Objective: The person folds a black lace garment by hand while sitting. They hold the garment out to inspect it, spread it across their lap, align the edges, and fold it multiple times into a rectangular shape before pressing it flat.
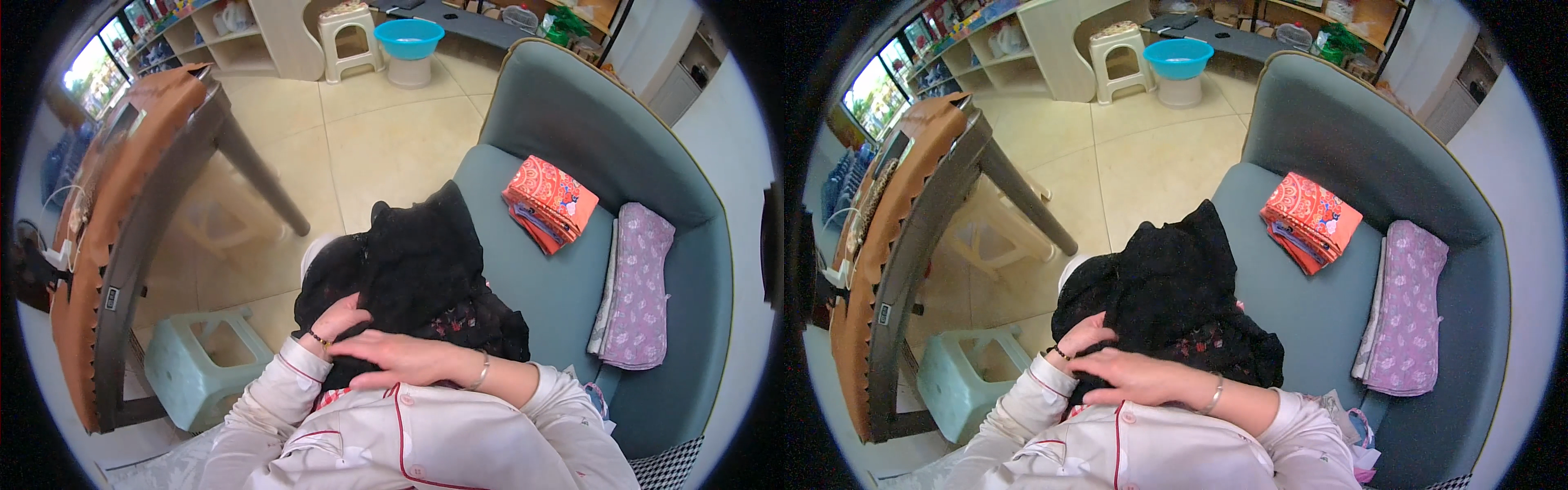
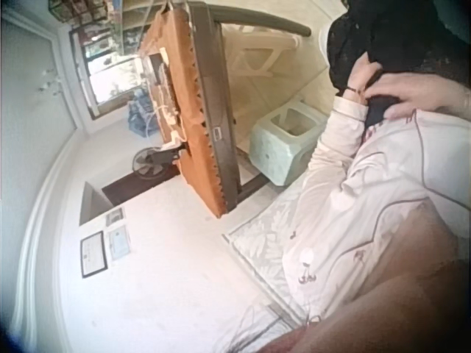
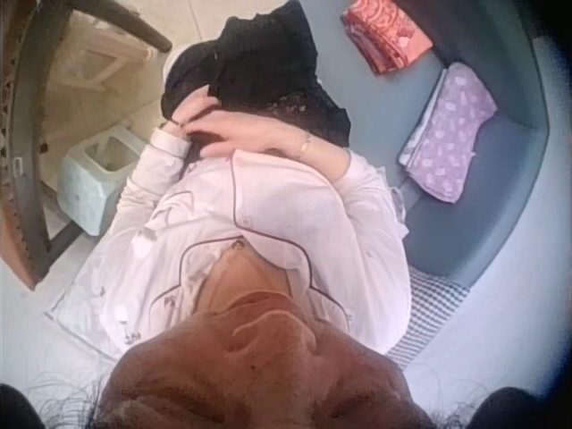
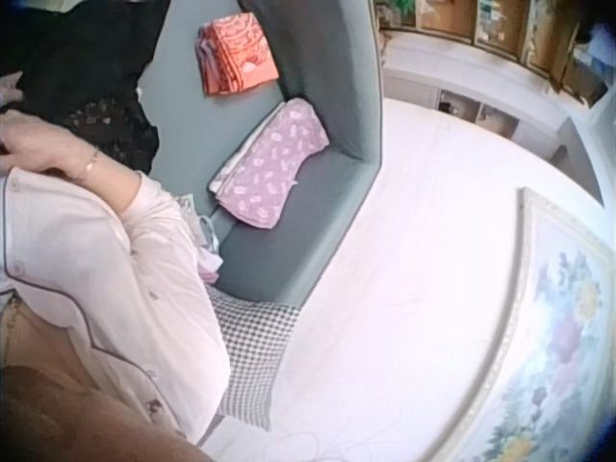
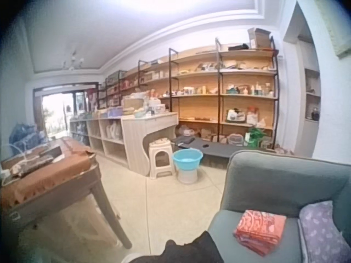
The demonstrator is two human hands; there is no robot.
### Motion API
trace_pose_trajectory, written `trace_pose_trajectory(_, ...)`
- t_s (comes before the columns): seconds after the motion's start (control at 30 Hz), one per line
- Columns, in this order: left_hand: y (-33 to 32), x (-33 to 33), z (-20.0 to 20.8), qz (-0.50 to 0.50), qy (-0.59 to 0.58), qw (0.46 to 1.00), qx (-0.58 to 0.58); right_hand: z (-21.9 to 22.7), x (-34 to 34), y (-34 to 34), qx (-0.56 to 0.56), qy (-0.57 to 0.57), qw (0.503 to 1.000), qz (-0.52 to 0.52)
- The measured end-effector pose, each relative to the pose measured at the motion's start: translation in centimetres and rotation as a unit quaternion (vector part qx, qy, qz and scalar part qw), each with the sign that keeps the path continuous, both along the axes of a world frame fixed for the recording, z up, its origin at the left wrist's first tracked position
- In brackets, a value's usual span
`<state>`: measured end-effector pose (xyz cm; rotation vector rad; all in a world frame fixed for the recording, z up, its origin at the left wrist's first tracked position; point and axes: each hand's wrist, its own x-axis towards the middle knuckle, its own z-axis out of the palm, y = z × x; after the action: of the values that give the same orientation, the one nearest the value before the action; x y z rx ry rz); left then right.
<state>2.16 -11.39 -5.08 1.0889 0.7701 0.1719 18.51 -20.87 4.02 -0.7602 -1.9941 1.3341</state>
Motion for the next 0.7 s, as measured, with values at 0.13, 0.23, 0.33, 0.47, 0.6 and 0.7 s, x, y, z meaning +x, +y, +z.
trace_pose_trajectory(0.13,-1.4,-1.4,0.6,0.063,-0.013,0.996,-0.057,0.2,1.2,0.8,-0.030,-0.068,0.995,0.069)
trace_pose_trajectory(0.23,-2.5,-3.7,-1.7,0.003,0.030,0.997,0.072,-1.3,5.9,5.4,-0.146,0.027,0.973,-0.176)
trace_pose_trajectory(0.33,-3.2,-3.1,-0.9,-0.081,0.140,0.947,0.279,-7.2,13.5,11.4,-0.067,-0.186,0.852,-0.485)
trace_pose_trajectory(0.47,-4.0,-2.3,1.4,-0.039,0.093,0.964,0.248,-16.1,21.5,15.0,-0.161,-0.345,0.726,-0.573)
trace_pose_trajectory(0.6,-4.9,-4.2,3.2,-0.022,0.138,0.946,0.293,-16.5,20.0,17.4,-0.160,-0.328,0.727,-0.581)
trace_pose_trajectory(0.7,-5.1,-5.2,1.8,-0.005,0.139,0.950,0.281,-16.4,18.3,19.1,-0.149,-0.320,0.764,-0.540)
